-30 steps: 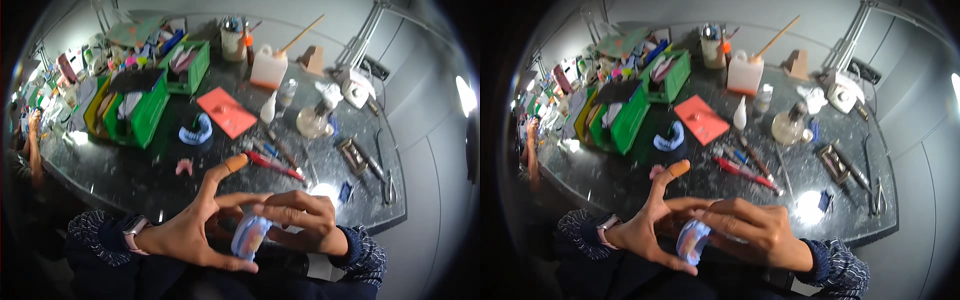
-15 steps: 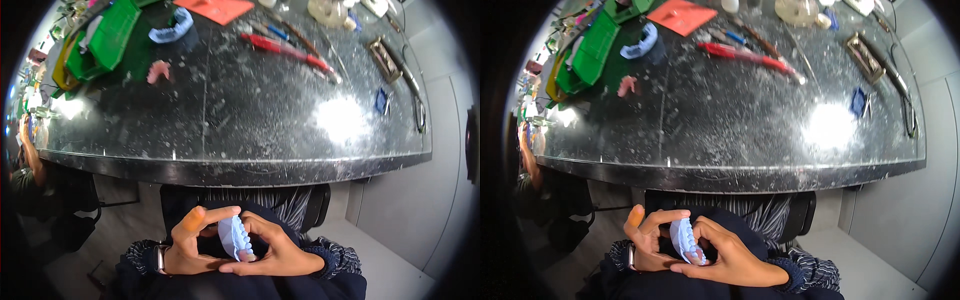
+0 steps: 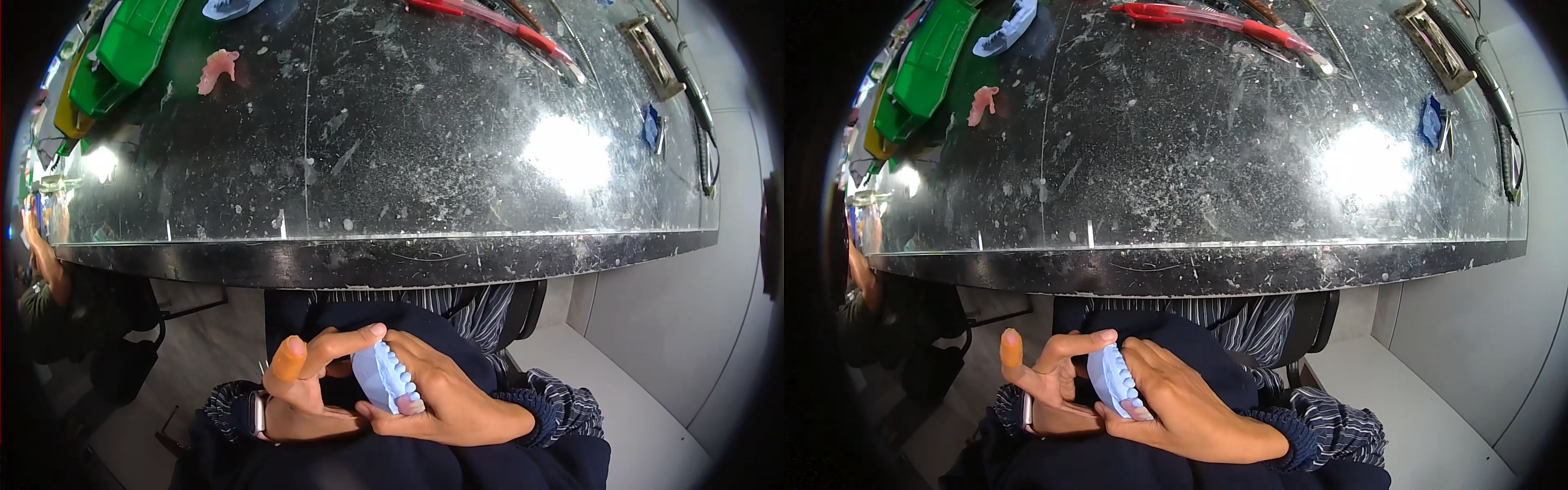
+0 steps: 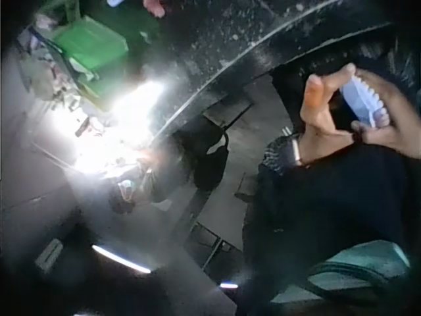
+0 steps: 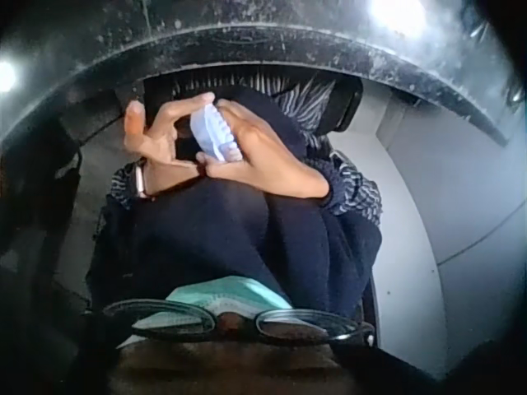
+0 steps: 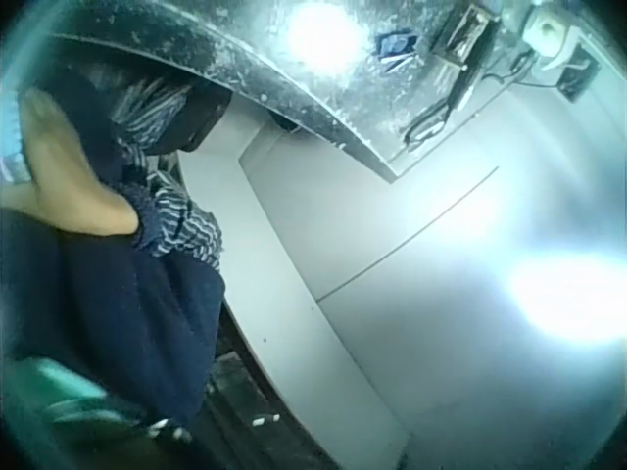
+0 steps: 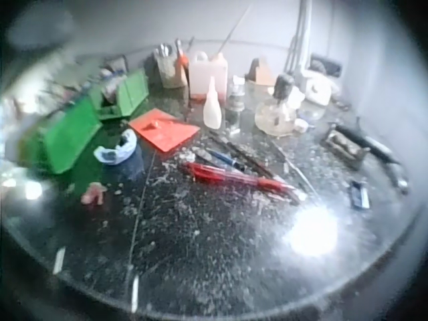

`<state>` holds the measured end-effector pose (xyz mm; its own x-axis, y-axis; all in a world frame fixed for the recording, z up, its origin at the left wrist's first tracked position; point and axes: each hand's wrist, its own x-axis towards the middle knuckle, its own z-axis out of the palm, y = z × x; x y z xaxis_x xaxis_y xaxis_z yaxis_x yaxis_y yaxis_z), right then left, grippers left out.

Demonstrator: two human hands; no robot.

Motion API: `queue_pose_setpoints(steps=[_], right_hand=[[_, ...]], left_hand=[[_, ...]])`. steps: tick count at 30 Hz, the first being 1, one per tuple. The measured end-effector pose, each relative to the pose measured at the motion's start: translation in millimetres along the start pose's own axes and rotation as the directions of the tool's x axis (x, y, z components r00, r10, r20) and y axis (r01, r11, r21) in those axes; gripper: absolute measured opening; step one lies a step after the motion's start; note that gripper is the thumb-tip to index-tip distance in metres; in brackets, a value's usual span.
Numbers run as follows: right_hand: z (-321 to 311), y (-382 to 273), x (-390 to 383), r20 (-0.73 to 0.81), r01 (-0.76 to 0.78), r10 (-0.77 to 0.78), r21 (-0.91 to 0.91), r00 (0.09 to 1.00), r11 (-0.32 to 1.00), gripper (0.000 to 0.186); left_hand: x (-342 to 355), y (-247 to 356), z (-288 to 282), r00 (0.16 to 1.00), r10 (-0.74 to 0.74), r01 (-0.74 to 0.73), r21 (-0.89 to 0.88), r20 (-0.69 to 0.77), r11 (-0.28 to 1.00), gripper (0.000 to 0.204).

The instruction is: The person holds a blue dental mold and a pink denture base, then uses a metal file to shape and smooth a small white dental component by hand.

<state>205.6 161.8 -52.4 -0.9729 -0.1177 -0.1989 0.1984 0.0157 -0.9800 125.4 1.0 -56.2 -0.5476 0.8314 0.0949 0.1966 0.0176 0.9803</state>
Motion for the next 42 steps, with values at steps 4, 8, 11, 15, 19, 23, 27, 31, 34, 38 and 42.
queue_pose_setpoints(steps=[4,8,11,15,19,23,27,31,34,38,42], right_hand=[[-5.9,-2.7,4.9,0.122,-0.04,0.04,-0.002,0.992,0.999,0.04],[-10.5,-1.9,-6.9,0.087,-0.128,0.11,0.238,0.99,0.963,0.041],[-11.8,6.9,-13.2,0.066,-0.131,0.114,0.462,0.991,0.877,0.054],[-7.9,2.9,-20.1,0.013,-0.205,0.222,0.438,0.975,0.875,0.049],[-5.1,-2.7,-18.4,0.01,-0.258,0.279,0.408,0.96,0.875,0.049],[-5.1,-2.5,-17.9,0.047,-0.371,0.395,0.461,0.917,0.806,0.054],[-5.1,-0.1,-17.7,0.068,-0.376,0.387,0.437,0.92,0.817,0.054],[0.5,5.6,-21.1,0.051,-0.325,0.329,0.352,0.943,0.878,0.054],[0.5,2.9,-18.8,0.007,-0.28,0.285,0.214,0.958,0.936,0.053],[0.3,0.9,-18.0,-0.011,-0.241,0.244,0.122,0.97,0.963,0.052],[1.2,1.4,-18.5,-0.004,-0.234,0.237,0.133,0.972,0.963,0.051]], left_hand=[[2.0,0.2,0.1,0.998,-0.003,0.0,-0.05,-0.06,0.999,0.107],[2.3,5.5,1.8,0.988,-0.156,0.157,0.193,-0.018,0.969,0.088],[8.3,10.5,-2.2,0.941,-0.305,0.264,0.244,0.148,0.933,0.086],[12.8,11.1,3.0,0.94,-0.245,0.151,0.356,0.237,0.922,0.079],[14.5,18.5,6.0,0.91,-0.296,0.164,0.404,0.291,0.9,0.077],[11.3,16.2,9.6,0.916,-0.3,0.147,0.474,0.265,0.868,0.07],[9.0,12.5,10.5,0.896,-0.308,0.139,0.456,0.321,0.879,0.062],[1.2,4.3,13.6,0.942,-0.2,0.07,0.427,0.269,0.901,0.067],[1.4,3.1,11.8,0.943,-0.179,0.065,0.374,0.28,0.925,0.063],[1.7,2.4,10.7,0.911,-0.224,0.094,0.353,0.347,0.931,0.062],[1.0,1.6,9.4,0.907,-0.226,0.102,0.337,0.355,0.936,0.059]])
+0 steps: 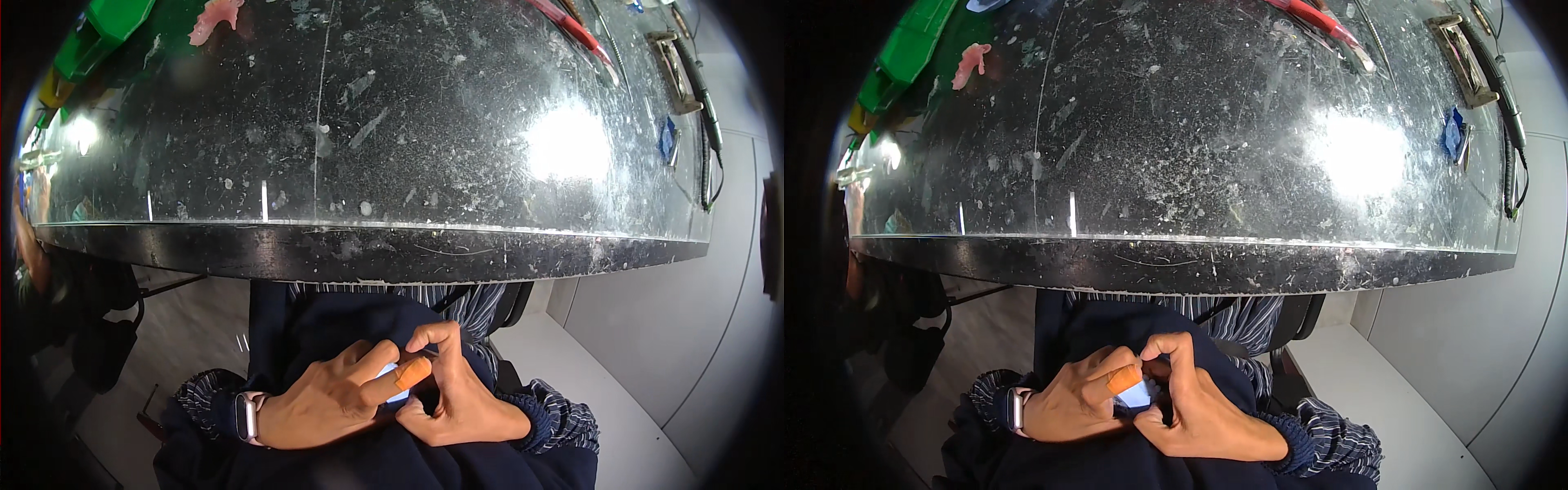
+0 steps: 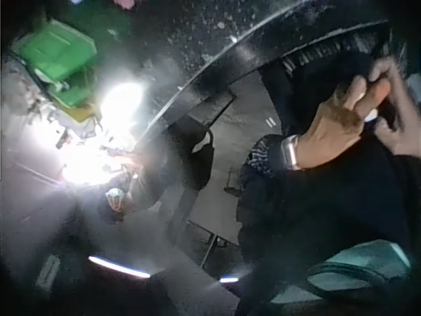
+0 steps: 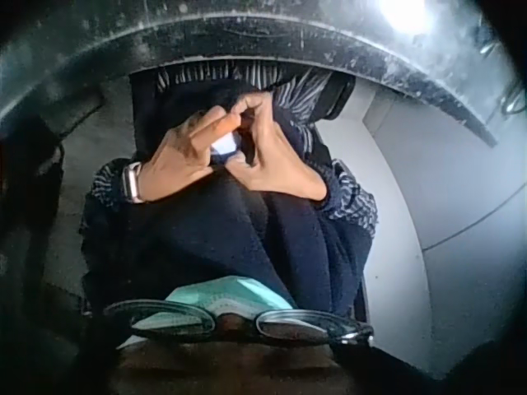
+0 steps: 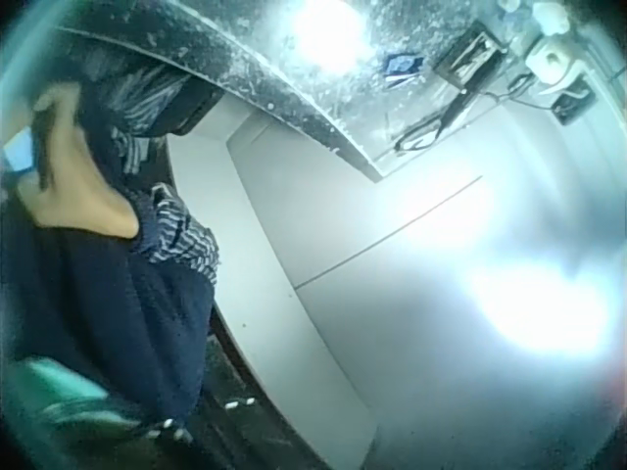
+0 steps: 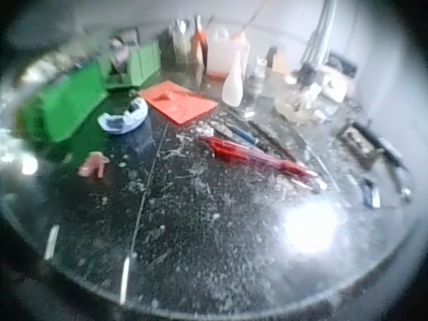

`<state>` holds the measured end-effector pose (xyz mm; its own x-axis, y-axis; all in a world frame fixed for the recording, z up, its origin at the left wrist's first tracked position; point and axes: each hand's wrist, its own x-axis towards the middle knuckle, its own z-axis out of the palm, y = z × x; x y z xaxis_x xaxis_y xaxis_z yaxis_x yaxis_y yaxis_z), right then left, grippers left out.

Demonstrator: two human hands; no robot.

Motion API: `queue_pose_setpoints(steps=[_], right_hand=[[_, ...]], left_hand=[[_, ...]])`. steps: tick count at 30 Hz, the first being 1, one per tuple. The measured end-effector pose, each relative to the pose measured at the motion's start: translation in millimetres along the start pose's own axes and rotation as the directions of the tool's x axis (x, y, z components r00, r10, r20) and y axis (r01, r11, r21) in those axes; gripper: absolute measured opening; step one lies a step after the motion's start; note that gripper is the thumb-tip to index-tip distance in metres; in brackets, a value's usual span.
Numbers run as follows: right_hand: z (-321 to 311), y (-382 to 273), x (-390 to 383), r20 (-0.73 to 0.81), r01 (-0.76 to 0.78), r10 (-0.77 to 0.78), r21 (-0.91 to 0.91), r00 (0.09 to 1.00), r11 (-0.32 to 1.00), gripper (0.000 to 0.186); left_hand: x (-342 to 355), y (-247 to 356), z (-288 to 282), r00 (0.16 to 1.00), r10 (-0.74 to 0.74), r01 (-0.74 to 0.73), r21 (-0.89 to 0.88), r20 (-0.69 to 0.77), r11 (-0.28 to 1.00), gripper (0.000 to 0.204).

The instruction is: The person holds a blue dental mold and a pink denture base, then uses a metal file to shape and smooth a small white dental component by hand.

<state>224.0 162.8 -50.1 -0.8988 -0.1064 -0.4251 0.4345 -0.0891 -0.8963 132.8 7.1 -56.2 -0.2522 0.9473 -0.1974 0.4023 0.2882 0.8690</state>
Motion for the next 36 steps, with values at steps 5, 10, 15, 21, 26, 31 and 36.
queue_pose_setpoints(steps=[5,10,15,21,26,31,36], right_hand=[[3.7,2.5,-3.5,-0.013,-0.119,0.138,0.421,0.99,0.899,0.052],[-6.3,6.8,9.2,0.074,0.07,-0.083,0.157,0.994,0.985,0.049],[-6.6,4.4,17.3,0.148,0.135,-0.116,-0.129,0.982,0.982,0.04],[-2.0,9.7,17.8,0.143,0.156,-0.139,-0.123,0.98,0.98,0.04],[-2.6,9.4,19.5,0.166,0.159,-0.141,-0.1,0.976,0.982,0.041],[-11.2,3.2,20.6,0.204,0.083,-0.076,-0.025,0.976,0.996,0.043],[-8.5,7.2,13.9,0.058,0.1,-0.119,0.269,0.991,0.958,0.052]], left_hand=[[-1.2,-3.9,-2.3,0.989,-0.094,0.066,-0.229,-0.116,0.971,0.05],[-1.2,-14.2,8.4,0.881,0.041,-0.252,-0.394,-0.472,0.884,0.089],[1.3,-17.8,6.9,0.905,0.148,-0.318,-0.402,-0.399,0.858,0.102],[-0.5,-20.6,12.4,0.898,0.152,-0.356,-0.477,-0.414,0.804,0.099],[4.2,-16.7,-6.0,0.957,0.205,-0.273,-0.406,-0.203,0.872,0.102],[0.3,-15.1,-0.4,0.911,0.128,-0.289,-0.385,-0.393,0.877,0.103],[-7.8,-18.7,15.3,0.882,-0.026,-0.159,-0.35,-0.47,0.923,0.093]])
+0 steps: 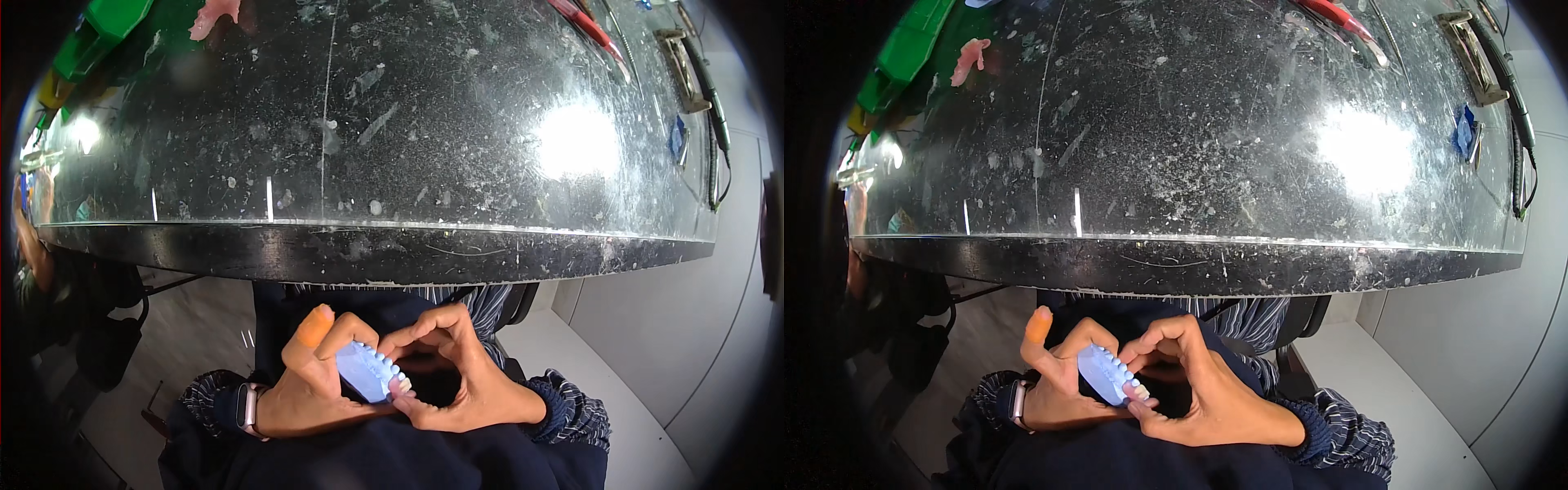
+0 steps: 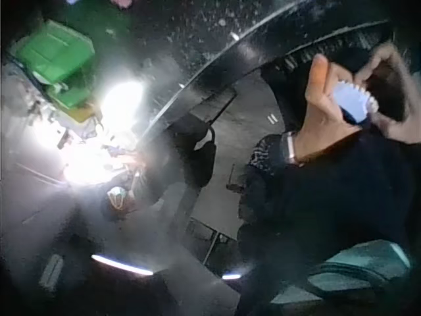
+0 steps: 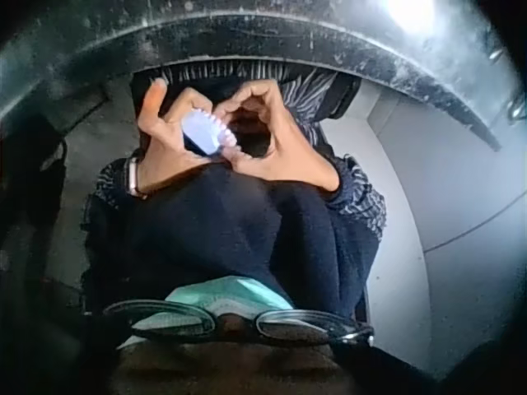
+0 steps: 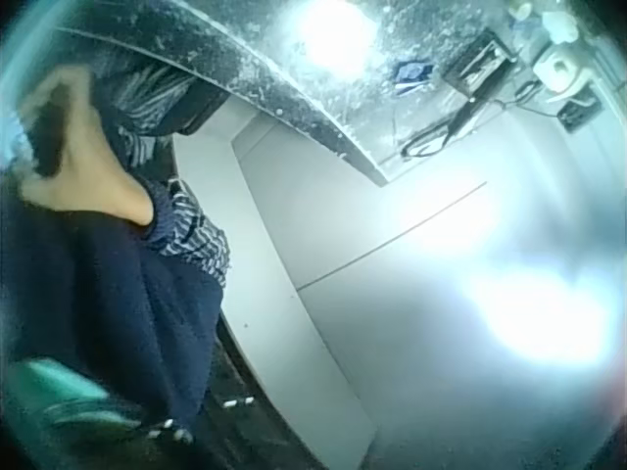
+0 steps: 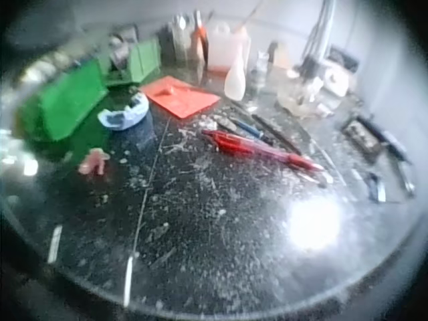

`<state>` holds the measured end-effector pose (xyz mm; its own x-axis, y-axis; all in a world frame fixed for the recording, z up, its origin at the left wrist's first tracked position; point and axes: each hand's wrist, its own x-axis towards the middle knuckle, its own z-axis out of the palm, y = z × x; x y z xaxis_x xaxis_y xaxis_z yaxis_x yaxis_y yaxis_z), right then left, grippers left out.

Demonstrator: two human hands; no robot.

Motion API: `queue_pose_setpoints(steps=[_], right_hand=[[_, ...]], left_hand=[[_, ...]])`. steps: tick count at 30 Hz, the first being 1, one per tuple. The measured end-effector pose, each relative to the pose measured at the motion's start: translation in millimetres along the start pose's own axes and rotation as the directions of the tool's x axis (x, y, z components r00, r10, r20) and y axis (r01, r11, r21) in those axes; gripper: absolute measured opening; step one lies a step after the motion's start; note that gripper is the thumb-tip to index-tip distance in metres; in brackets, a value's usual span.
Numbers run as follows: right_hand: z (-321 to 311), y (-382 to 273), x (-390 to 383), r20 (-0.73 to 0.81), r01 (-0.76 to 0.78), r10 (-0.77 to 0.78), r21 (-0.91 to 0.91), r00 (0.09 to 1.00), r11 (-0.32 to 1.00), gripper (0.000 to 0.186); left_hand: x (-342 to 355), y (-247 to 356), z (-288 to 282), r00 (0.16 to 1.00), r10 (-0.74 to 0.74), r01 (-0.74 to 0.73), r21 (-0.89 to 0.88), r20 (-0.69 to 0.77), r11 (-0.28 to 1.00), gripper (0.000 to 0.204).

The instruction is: The person holds a blue dental mold and a pink denture base, then uses a metal file to shape and smooth a small white dental component by hand.

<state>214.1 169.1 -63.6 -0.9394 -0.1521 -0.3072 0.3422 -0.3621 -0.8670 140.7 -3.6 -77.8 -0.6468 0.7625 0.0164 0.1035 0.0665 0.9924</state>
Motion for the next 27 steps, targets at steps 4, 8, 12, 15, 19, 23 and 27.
queue_pose_setpoints(steps=[4,8,12,15,19,23,27], right_hand=[[1.2,-2.6,-1.0,-0.039,-0.141,0.143,0.054,0.989,0.989,0.056],[5.0,-9.2,-1.4,-0.074,-0.22,0.225,0.068,0.972,0.973,0.056],[8.7,-10.7,-3.8,-0.111,-0.273,0.275,0.037,0.955,0.961,0.056],[10.0,-9.4,-5.3,-0.116,-0.357,0.355,0.001,0.928,0.934,0.057],[13.5,-5.5,-4.8,-0.106,-0.321,0.313,-0.067,0.944,0.945,0.054],[14.3,-5.4,-5.3,-0.117,-0.265,0.248,-0.17,0.962,0.949,0.053],[13.8,-10.4,-4.7,-0.098,-0.321,0.309,-0.147,0.946,0.936,0.052]], left_hand=[[10.3,13.5,-5.0,0.979,-0.141,0.103,0.236,0.15,0.966,0.051],[3.6,15.6,0.3,0.97,-0.205,0.162,0.28,0.132,0.946,0.066],[6.2,17.9,-0.3,0.955,-0.217,0.133,0.364,0.202,0.922,0.079],[4.5,16.4,-1.0,0.943,-0.204,0.099,0.363,0.263,0.926,0.081],[9.8,18.7,-6.2,0.882,-0.262,0.126,0.341,0.392,0.932,0.083],[4.0,14.0,-4.5,0.897,-0.226,0.096,0.331,0.38,0.939,0.083],[0.1,9.7,-4.5,0.914,-0.175,0.072,0.278,0.367,0.958,0.082]])
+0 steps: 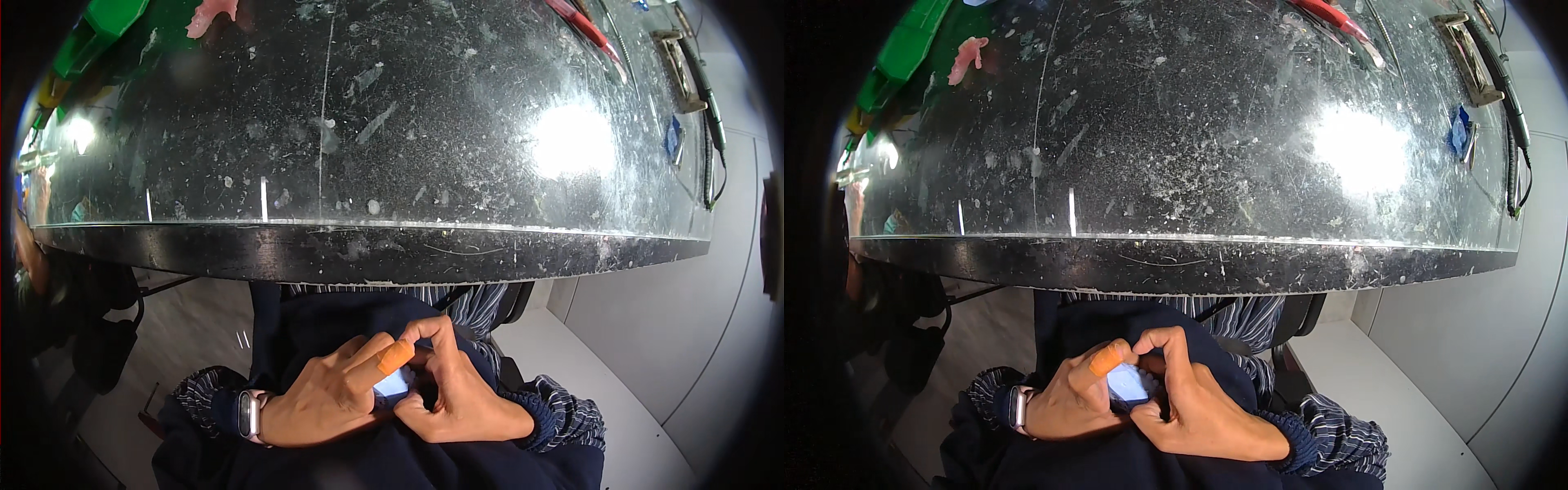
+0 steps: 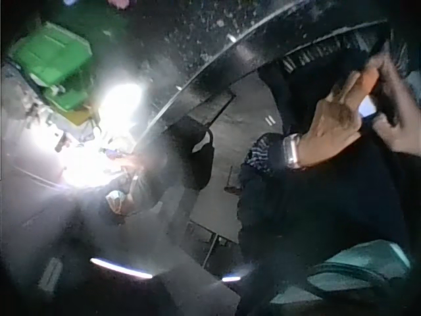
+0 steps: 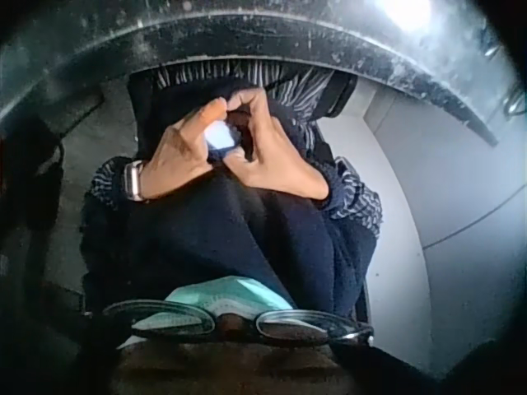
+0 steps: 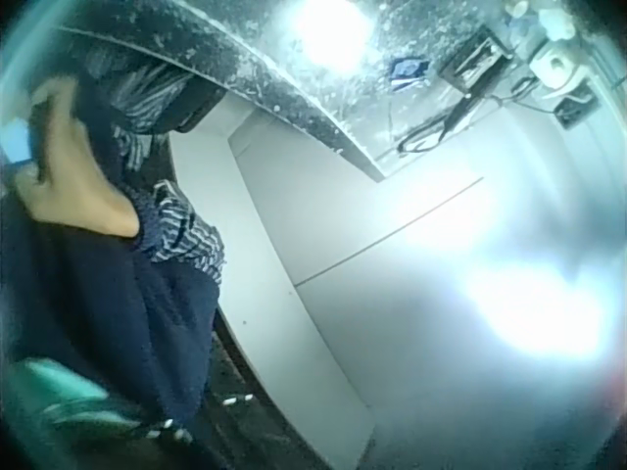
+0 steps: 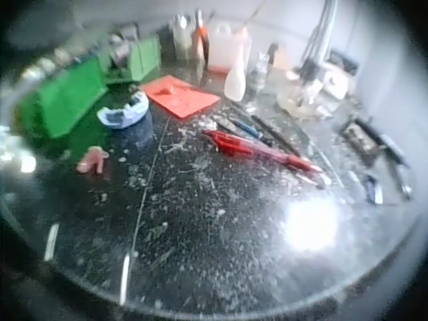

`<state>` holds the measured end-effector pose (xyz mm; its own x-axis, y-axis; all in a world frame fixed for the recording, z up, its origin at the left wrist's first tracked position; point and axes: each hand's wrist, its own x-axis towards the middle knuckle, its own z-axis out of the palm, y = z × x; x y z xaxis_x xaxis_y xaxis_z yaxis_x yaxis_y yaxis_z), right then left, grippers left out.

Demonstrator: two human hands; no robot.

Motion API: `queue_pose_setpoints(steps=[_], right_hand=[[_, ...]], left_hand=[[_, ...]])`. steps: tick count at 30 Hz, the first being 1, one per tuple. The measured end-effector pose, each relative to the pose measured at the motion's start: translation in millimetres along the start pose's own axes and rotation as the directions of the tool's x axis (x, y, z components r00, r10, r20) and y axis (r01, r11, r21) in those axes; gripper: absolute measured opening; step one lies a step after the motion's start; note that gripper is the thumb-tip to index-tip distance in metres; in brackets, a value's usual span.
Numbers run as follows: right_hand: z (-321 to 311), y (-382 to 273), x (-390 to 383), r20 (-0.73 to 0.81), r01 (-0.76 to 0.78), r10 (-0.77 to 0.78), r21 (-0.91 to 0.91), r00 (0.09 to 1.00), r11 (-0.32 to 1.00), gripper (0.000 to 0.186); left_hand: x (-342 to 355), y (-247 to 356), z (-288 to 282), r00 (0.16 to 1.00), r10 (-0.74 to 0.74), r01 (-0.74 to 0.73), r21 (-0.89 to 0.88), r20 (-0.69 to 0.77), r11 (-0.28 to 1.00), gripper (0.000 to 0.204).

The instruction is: The person holds a blue dental mold and a pink denture base, then uses a metal file to shape and smooth a small white dental component by hand.

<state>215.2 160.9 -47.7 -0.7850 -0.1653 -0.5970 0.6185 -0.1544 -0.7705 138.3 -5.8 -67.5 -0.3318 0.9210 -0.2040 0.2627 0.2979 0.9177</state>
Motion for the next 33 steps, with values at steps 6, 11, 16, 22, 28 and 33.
queue_pose_setpoints(steps=[6,11,16,22,28,33], right_hand=[[-1.4,0.4,-1.9,0.027,-0.041,0.041,0.022,0.999,0.999,0.052],[-11.2,14.8,2.7,0.142,0.168,-0.181,0.1,0.973,0.981,0.058],[-7.5,11.9,0.7,0.023,0.298,-0.298,-0.012,0.954,0.954,0.054],[-5.5,9.8,2.2,0.046,0.212,-0.214,0.045,0.976,0.976,0.052],[-3.5,13.7,4.2,0.083,0.16,-0.158,-0.012,0.984,0.987,0.054],[-0.4,11.6,7.2,0.011,0.327,-0.33,-0.175,0.944,0.929,0.053]], left_hand=[[2.5,1.1,-2.9,0.999,-0.033,0.033,-0.01,-0.029,0.999,0.075],[4.2,-7.5,4.7,0.965,0.006,-0.079,-0.267,-0.262,0.96,0.081],[1.6,-6.8,10.3,0.933,0.021,-0.089,-0.172,-0.36,0.981,0.1],[-1.6,-5.7,12.5,0.94,-0.025,-0.011,-0.104,-0.341,0.995,0.096],[3.7,-5.1,10.8,0.955,-0.006,-0.015,-0.067,-0.297,0.998,0.095],[2.0,-5.8,12.4,0.957,0.014,-0.04,-0.084,-0.291,0.996,0.095]])
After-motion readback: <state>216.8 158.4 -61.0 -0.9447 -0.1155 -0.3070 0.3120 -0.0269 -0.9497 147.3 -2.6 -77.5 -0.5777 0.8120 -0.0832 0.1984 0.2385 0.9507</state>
